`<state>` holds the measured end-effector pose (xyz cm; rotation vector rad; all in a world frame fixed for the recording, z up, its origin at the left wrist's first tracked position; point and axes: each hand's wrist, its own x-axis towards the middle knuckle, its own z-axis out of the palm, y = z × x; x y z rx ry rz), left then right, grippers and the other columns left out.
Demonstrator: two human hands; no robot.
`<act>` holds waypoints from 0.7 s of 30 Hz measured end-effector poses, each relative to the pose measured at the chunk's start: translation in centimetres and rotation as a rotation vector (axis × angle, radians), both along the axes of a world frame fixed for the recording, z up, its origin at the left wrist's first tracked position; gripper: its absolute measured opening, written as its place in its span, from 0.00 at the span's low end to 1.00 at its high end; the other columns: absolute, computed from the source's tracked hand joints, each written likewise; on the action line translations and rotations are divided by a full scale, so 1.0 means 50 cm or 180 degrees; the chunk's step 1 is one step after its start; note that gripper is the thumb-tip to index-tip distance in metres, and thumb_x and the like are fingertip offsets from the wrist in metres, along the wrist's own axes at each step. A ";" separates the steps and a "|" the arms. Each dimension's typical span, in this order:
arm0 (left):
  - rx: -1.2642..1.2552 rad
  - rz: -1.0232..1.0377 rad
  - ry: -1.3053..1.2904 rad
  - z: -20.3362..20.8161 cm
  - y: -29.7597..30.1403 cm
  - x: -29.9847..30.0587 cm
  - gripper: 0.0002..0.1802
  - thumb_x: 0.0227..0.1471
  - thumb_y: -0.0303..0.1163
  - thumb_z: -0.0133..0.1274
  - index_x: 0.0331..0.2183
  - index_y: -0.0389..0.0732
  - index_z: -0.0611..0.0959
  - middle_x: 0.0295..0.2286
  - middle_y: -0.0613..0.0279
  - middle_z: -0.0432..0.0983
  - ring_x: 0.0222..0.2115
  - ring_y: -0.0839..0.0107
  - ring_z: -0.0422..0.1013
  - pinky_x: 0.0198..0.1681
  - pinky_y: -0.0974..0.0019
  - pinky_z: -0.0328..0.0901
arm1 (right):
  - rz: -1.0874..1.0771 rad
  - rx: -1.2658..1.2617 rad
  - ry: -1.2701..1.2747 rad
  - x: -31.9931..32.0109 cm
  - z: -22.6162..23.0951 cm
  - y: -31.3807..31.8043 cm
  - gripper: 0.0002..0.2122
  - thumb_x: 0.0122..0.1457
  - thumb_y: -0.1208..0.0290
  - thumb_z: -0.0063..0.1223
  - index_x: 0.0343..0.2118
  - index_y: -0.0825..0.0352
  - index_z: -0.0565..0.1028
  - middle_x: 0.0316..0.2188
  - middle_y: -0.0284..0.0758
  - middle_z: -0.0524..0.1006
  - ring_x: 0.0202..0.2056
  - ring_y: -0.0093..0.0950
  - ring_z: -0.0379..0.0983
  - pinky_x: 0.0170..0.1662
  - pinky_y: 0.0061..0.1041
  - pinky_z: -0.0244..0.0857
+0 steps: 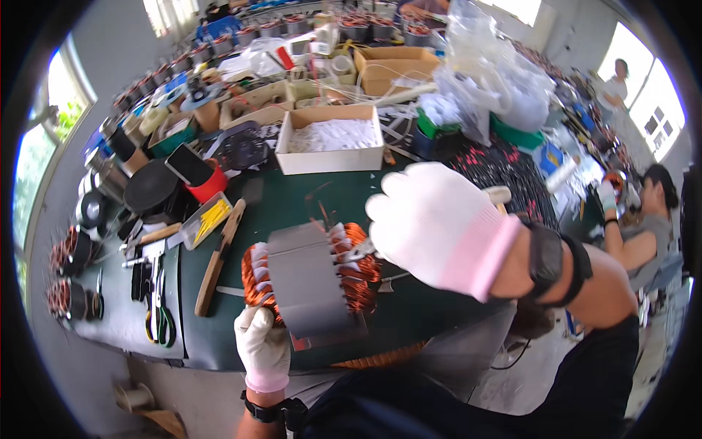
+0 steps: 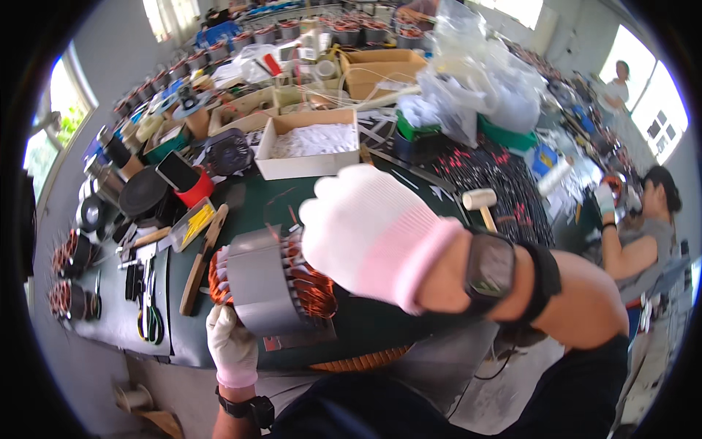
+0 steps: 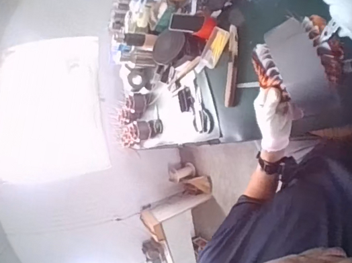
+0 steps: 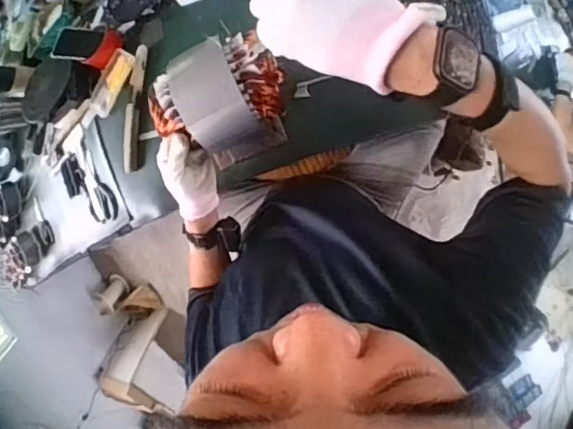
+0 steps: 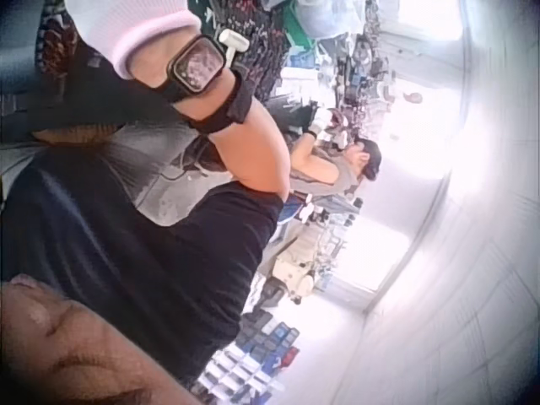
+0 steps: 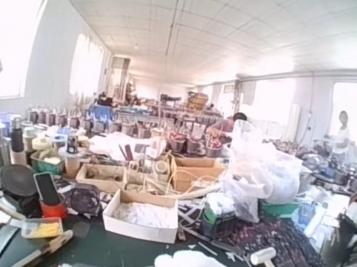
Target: Winding copper wire into an electric motor stator and assembling components on a workbench.
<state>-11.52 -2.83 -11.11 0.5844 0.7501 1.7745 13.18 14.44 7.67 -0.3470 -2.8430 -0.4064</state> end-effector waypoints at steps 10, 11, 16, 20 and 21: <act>-0.0149 0.0241 0.0392 0.019 0.008 0.010 0.18 0.65 0.36 0.54 0.48 0.30 0.79 0.44 0.58 0.78 0.42 0.69 0.75 0.49 0.63 0.69 | -0.0410 -0.0482 -0.0516 0.032 -0.023 0.013 0.15 0.59 0.56 0.59 0.25 0.63 0.82 0.28 0.34 0.78 0.35 0.34 0.78 0.38 0.35 0.71; -0.0194 0.0439 0.1219 0.027 0.000 0.010 0.17 0.65 0.34 0.52 0.45 0.29 0.80 0.42 0.60 0.76 0.41 0.72 0.72 0.49 0.67 0.66 | -0.0380 -0.0466 -0.0457 0.039 -0.021 0.008 0.15 0.60 0.57 0.59 0.24 0.64 0.81 0.27 0.34 0.77 0.34 0.35 0.76 0.39 0.35 0.69; -0.0358 0.0515 0.2106 0.048 -0.011 0.002 0.12 0.64 0.25 0.46 0.40 0.26 0.80 0.39 0.64 0.72 0.41 0.77 0.67 0.49 0.71 0.62 | -0.0409 -0.0718 0.0203 0.061 -0.005 -0.026 0.14 0.54 0.63 0.66 0.22 0.68 0.76 0.29 0.39 0.75 0.33 0.39 0.73 0.39 0.37 0.67; -0.0263 0.0268 0.0430 0.018 0.004 0.017 0.12 0.65 0.28 0.50 0.43 0.27 0.81 0.44 0.59 0.78 0.45 0.73 0.73 0.54 0.66 0.66 | -0.0345 -0.0979 0.0125 0.034 0.032 -0.067 0.13 0.48 0.66 0.70 0.22 0.68 0.75 0.27 0.38 0.73 0.30 0.38 0.71 0.35 0.34 0.66; -0.0317 0.0280 0.0331 0.023 -0.002 0.015 0.13 0.66 0.28 0.50 0.45 0.27 0.80 0.45 0.58 0.79 0.46 0.73 0.74 0.53 0.66 0.67 | -0.0252 -0.1065 0.0070 0.015 0.045 -0.074 0.12 0.48 0.67 0.69 0.20 0.66 0.74 0.27 0.37 0.73 0.29 0.37 0.70 0.34 0.33 0.66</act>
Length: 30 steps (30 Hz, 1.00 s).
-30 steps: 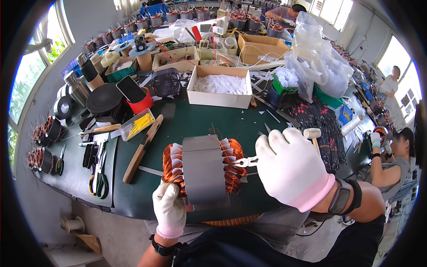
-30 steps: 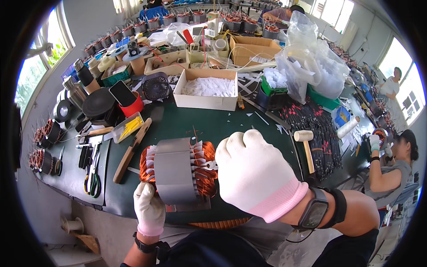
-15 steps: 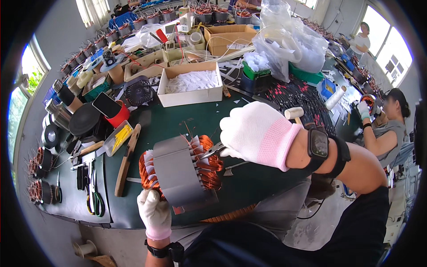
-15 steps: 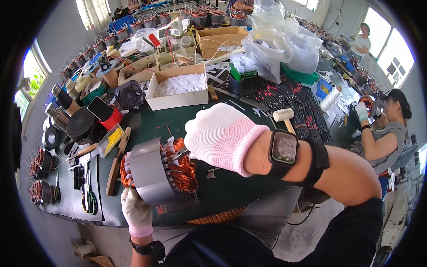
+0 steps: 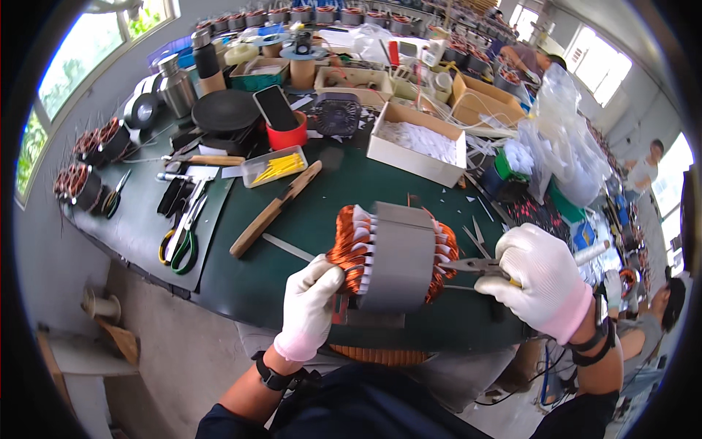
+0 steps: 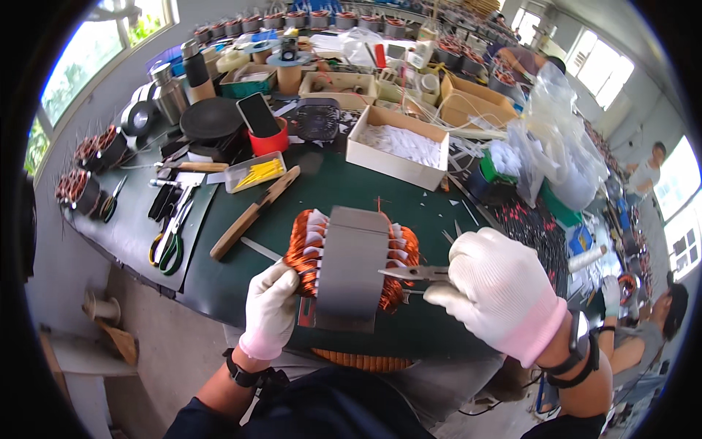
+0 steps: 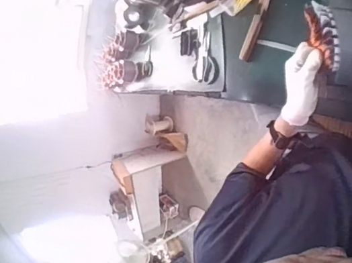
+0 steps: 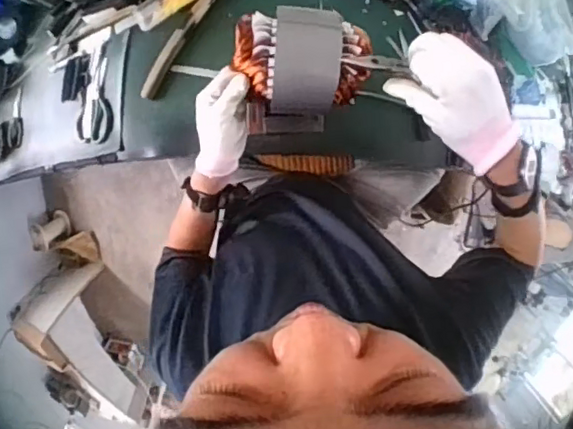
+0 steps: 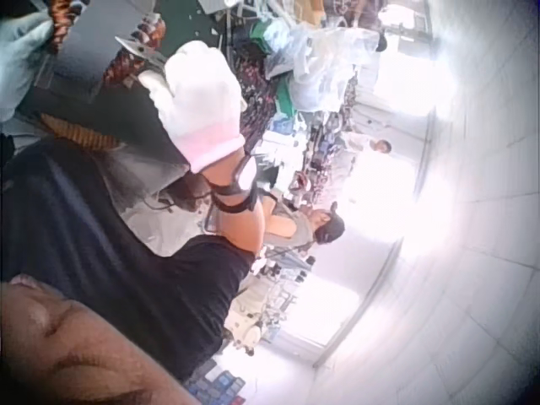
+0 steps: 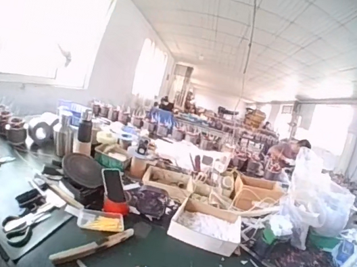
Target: Winding copper wire into an electric motor stator and assembling components on a workbench.
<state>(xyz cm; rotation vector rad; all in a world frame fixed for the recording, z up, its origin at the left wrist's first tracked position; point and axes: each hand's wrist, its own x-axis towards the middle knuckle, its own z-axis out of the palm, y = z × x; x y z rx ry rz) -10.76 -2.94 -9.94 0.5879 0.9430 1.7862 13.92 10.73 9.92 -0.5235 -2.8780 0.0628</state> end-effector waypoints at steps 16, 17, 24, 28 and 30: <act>-0.0133 0.0089 -0.0294 0.032 0.013 0.015 0.12 0.67 0.29 0.51 0.40 0.28 0.84 0.34 0.66 0.76 0.33 0.79 0.71 0.38 0.72 0.68 | 0.0385 0.1281 -0.2749 -0.323 0.091 -0.085 0.06 0.51 0.69 0.58 0.26 0.64 0.83 0.29 0.34 0.77 0.39 0.33 0.76 0.41 0.34 0.69; -0.0073 0.0132 -0.0137 0.034 0.012 0.014 0.12 0.67 0.29 0.51 0.39 0.28 0.84 0.34 0.67 0.74 0.32 0.80 0.69 0.38 0.72 0.66 | 0.0335 0.1361 -0.2748 -0.332 0.085 -0.088 0.06 0.51 0.69 0.58 0.26 0.64 0.84 0.29 0.35 0.77 0.39 0.33 0.77 0.41 0.34 0.69; 0.0021 -0.0024 0.0032 0.037 0.009 0.004 0.15 0.67 0.30 0.52 0.41 0.26 0.85 0.34 0.68 0.69 0.34 0.81 0.67 0.39 0.73 0.63 | 0.0380 0.1271 -0.3047 -0.359 0.076 -0.083 0.06 0.51 0.69 0.58 0.25 0.64 0.84 0.28 0.36 0.79 0.37 0.33 0.78 0.38 0.34 0.71; -0.0041 -0.0152 0.0059 0.030 0.011 -0.001 0.15 0.67 0.29 0.52 0.43 0.25 0.85 0.36 0.69 0.70 0.34 0.80 0.69 0.37 0.73 0.66 | 0.0478 0.1357 -0.2894 -0.352 0.087 -0.066 0.06 0.50 0.68 0.58 0.25 0.64 0.84 0.28 0.36 0.78 0.36 0.34 0.78 0.35 0.36 0.71; -0.0112 -0.0201 0.0061 0.033 0.010 0.004 0.14 0.66 0.28 0.52 0.43 0.26 0.85 0.36 0.69 0.70 0.33 0.80 0.70 0.35 0.73 0.67 | 0.0430 0.1387 -0.2823 -0.337 0.084 -0.066 0.06 0.50 0.68 0.58 0.25 0.64 0.83 0.28 0.36 0.78 0.36 0.34 0.78 0.36 0.35 0.71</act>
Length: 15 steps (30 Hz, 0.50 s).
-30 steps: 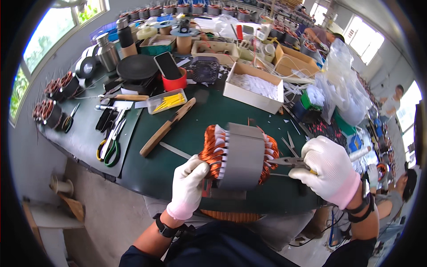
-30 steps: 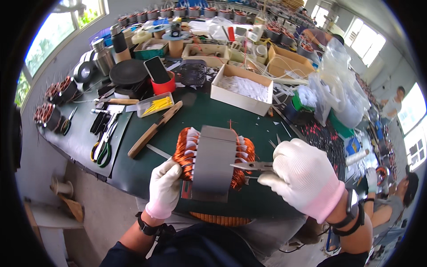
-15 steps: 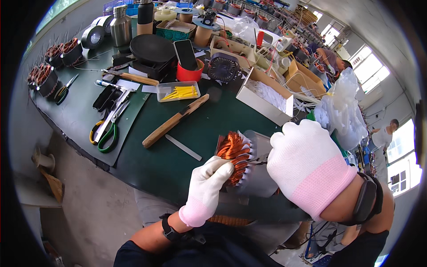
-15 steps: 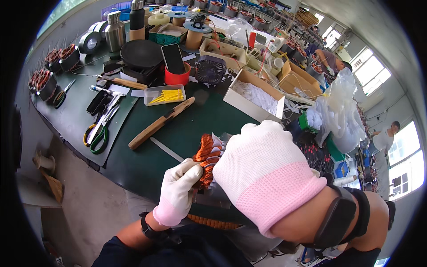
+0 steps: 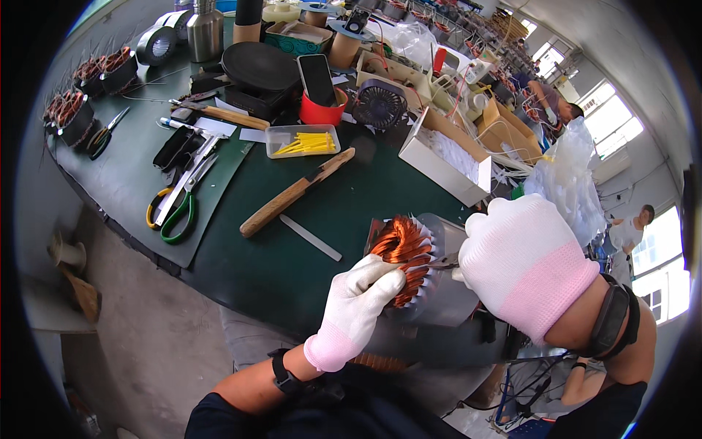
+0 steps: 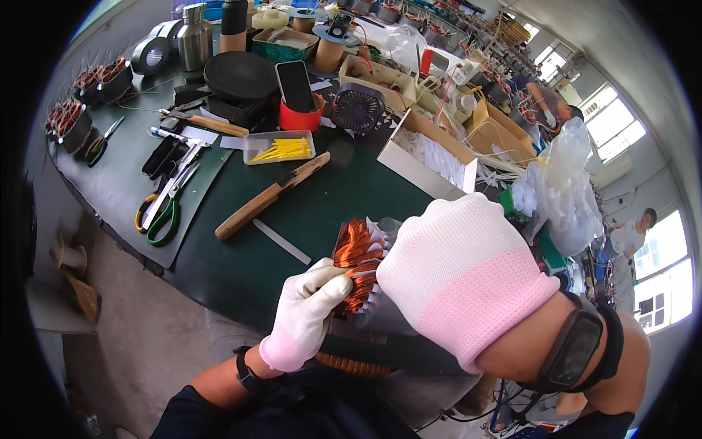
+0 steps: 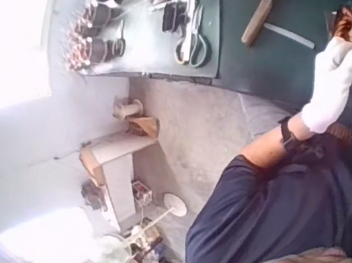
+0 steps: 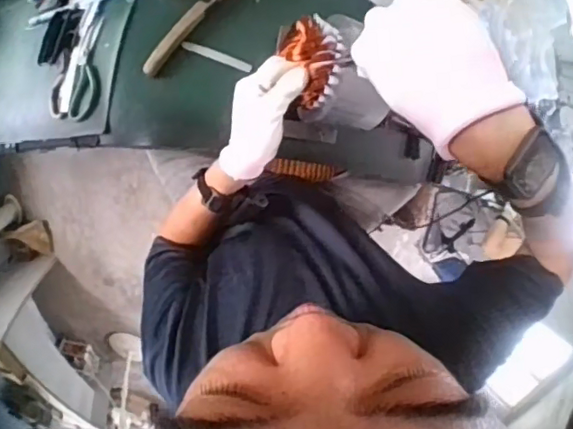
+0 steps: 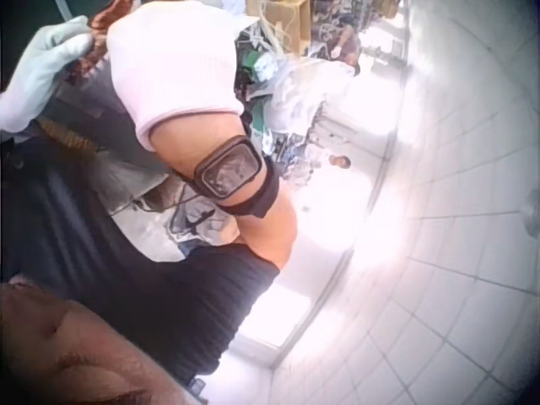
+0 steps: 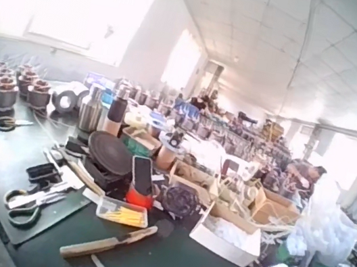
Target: Winding copper wire into an electric motor stator and assembling components on a workbench.
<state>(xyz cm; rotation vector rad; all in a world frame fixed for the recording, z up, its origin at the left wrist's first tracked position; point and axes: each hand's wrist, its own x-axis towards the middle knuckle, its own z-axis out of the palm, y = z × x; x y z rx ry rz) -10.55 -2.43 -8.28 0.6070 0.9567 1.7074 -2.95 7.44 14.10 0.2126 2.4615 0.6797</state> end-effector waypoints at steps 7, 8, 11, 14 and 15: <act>-0.0161 0.0533 -0.0272 0.028 0.027 0.020 0.10 0.59 0.24 0.56 0.35 0.24 0.86 0.33 0.64 0.79 0.29 0.79 0.73 0.35 0.72 0.70 | 0.0126 -0.0291 0.0908 0.094 0.022 0.062 0.06 0.47 0.68 0.62 0.21 0.62 0.78 0.28 0.33 0.75 0.36 0.33 0.74 0.40 0.33 0.69; -0.0263 0.0593 -0.0144 0.026 0.027 0.021 0.09 0.59 0.24 0.56 0.34 0.25 0.86 0.33 0.63 0.80 0.29 0.78 0.74 0.36 0.72 0.70 | 0.0098 -0.0262 0.1068 0.118 0.025 0.069 0.07 0.46 0.67 0.65 0.20 0.63 0.77 0.28 0.33 0.73 0.35 0.34 0.73 0.38 0.34 0.69; -0.0302 0.0754 -0.0185 0.035 0.022 0.023 0.09 0.57 0.23 0.59 0.35 0.24 0.87 0.33 0.63 0.79 0.32 0.80 0.72 0.37 0.73 0.66 | -0.0319 -0.0090 0.1204 0.196 0.016 0.070 0.08 0.46 0.66 0.65 0.20 0.63 0.77 0.27 0.33 0.73 0.34 0.33 0.73 0.36 0.35 0.69; -0.0296 0.1017 -0.0317 0.035 0.026 0.034 0.08 0.58 0.22 0.58 0.30 0.26 0.85 0.29 0.64 0.78 0.29 0.80 0.72 0.33 0.72 0.66 | -0.0423 0.0122 0.1307 0.251 -0.023 0.058 0.06 0.45 0.67 0.61 0.18 0.61 0.76 0.26 0.32 0.72 0.33 0.32 0.72 0.32 0.33 0.67; -0.0322 0.1022 -0.0344 0.041 0.025 0.034 0.09 0.59 0.24 0.57 0.28 0.28 0.85 0.27 0.64 0.78 0.25 0.80 0.71 0.29 0.73 0.66 | -0.0391 0.0165 0.1386 0.261 -0.039 0.059 0.06 0.45 0.68 0.60 0.18 0.60 0.76 0.26 0.32 0.72 0.32 0.31 0.72 0.31 0.33 0.66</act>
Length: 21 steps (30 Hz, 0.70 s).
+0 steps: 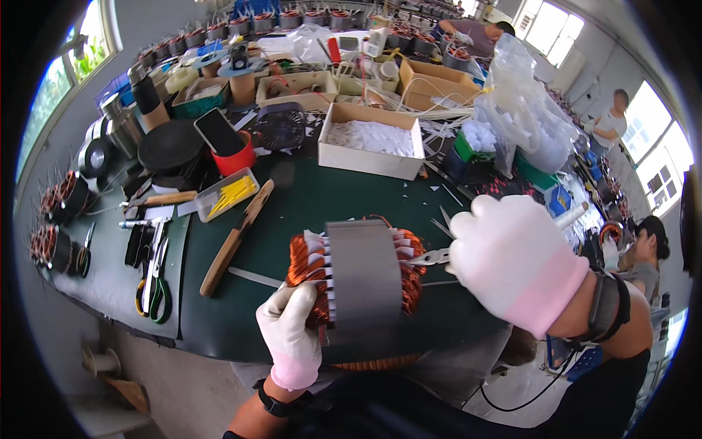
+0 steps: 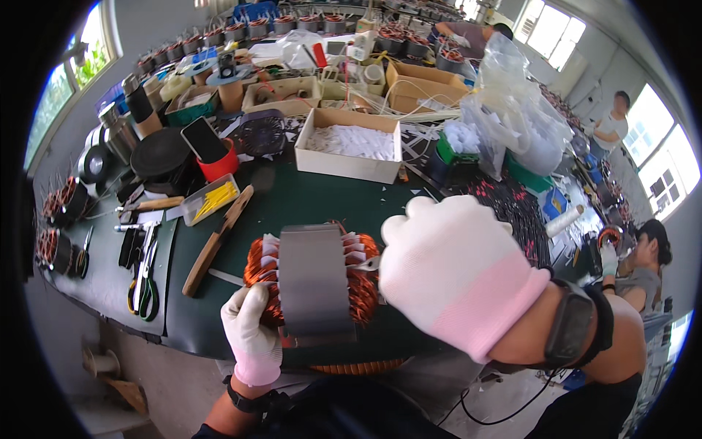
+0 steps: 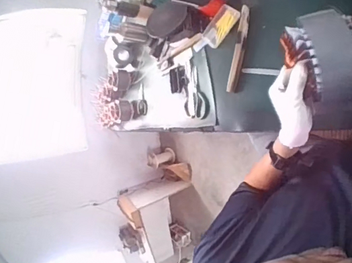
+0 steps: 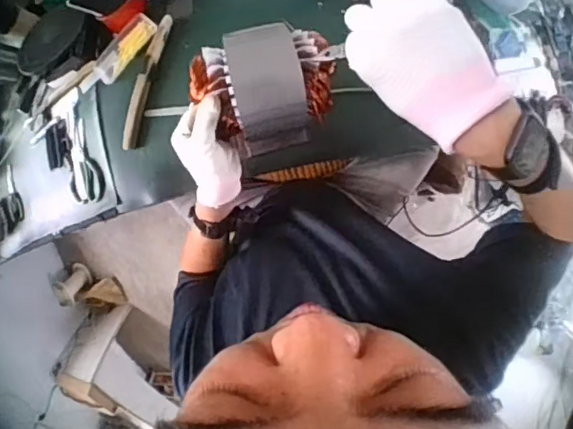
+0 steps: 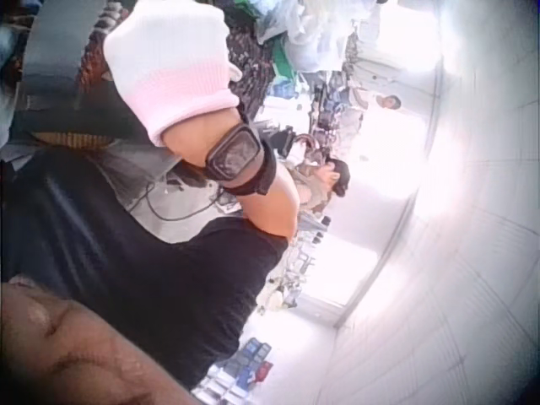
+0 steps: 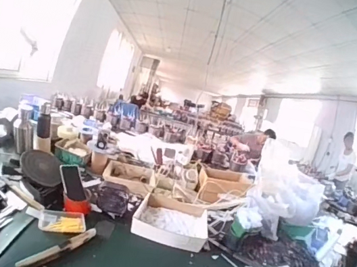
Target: Winding copper wire into an electric motor stator and assembling components on a workbench.
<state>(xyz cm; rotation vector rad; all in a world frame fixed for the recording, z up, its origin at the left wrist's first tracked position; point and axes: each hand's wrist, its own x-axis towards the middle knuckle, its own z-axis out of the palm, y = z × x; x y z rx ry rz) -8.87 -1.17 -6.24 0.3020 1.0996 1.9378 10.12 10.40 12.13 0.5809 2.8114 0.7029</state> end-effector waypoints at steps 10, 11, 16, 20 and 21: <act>0.0229 -0.0184 0.0206 -0.017 0.002 0.003 0.15 0.63 0.33 0.56 0.37 0.27 0.83 0.31 0.60 0.81 0.29 0.77 0.75 0.36 0.71 0.70 | 0.0475 -0.0091 0.0560 0.043 -0.055 -0.026 0.09 0.43 0.73 0.60 0.26 0.73 0.79 0.24 0.39 0.72 0.29 0.34 0.73 0.22 0.27 0.66; 0.0225 -0.0183 0.0229 -0.020 0.000 0.001 0.15 0.63 0.33 0.56 0.37 0.27 0.83 0.31 0.60 0.81 0.29 0.77 0.75 0.36 0.71 0.70 | 0.0543 -0.0175 0.0385 0.053 -0.056 -0.022 0.09 0.44 0.73 0.59 0.27 0.74 0.79 0.24 0.40 0.72 0.29 0.34 0.72 0.23 0.27 0.65; 0.0231 0.0027 0.0260 -0.016 0.004 0.010 0.18 0.63 0.37 0.58 0.38 0.28 0.83 0.32 0.58 0.82 0.30 0.75 0.75 0.37 0.69 0.71 | 0.0459 0.0337 0.0672 0.065 -0.072 -0.016 0.12 0.44 0.72 0.58 0.29 0.77 0.79 0.26 0.42 0.73 0.28 0.35 0.70 0.31 0.34 0.64; 0.0190 -0.0051 0.0245 -0.015 0.002 0.009 0.18 0.63 0.37 0.58 0.38 0.27 0.83 0.32 0.57 0.82 0.30 0.74 0.76 0.37 0.68 0.71 | 0.0356 0.0558 0.0627 0.050 -0.083 -0.021 0.18 0.46 0.73 0.58 0.35 0.86 0.79 0.31 0.51 0.78 0.32 0.39 0.73 0.35 0.33 0.68; 0.0233 -0.0029 0.0251 -0.020 0.004 0.008 0.18 0.64 0.37 0.58 0.38 0.27 0.83 0.32 0.57 0.82 0.31 0.74 0.76 0.37 0.68 0.71 | 0.0415 0.0534 0.0630 0.050 -0.083 -0.019 0.19 0.46 0.72 0.58 0.36 0.87 0.79 0.32 0.55 0.78 0.33 0.41 0.74 0.36 0.33 0.68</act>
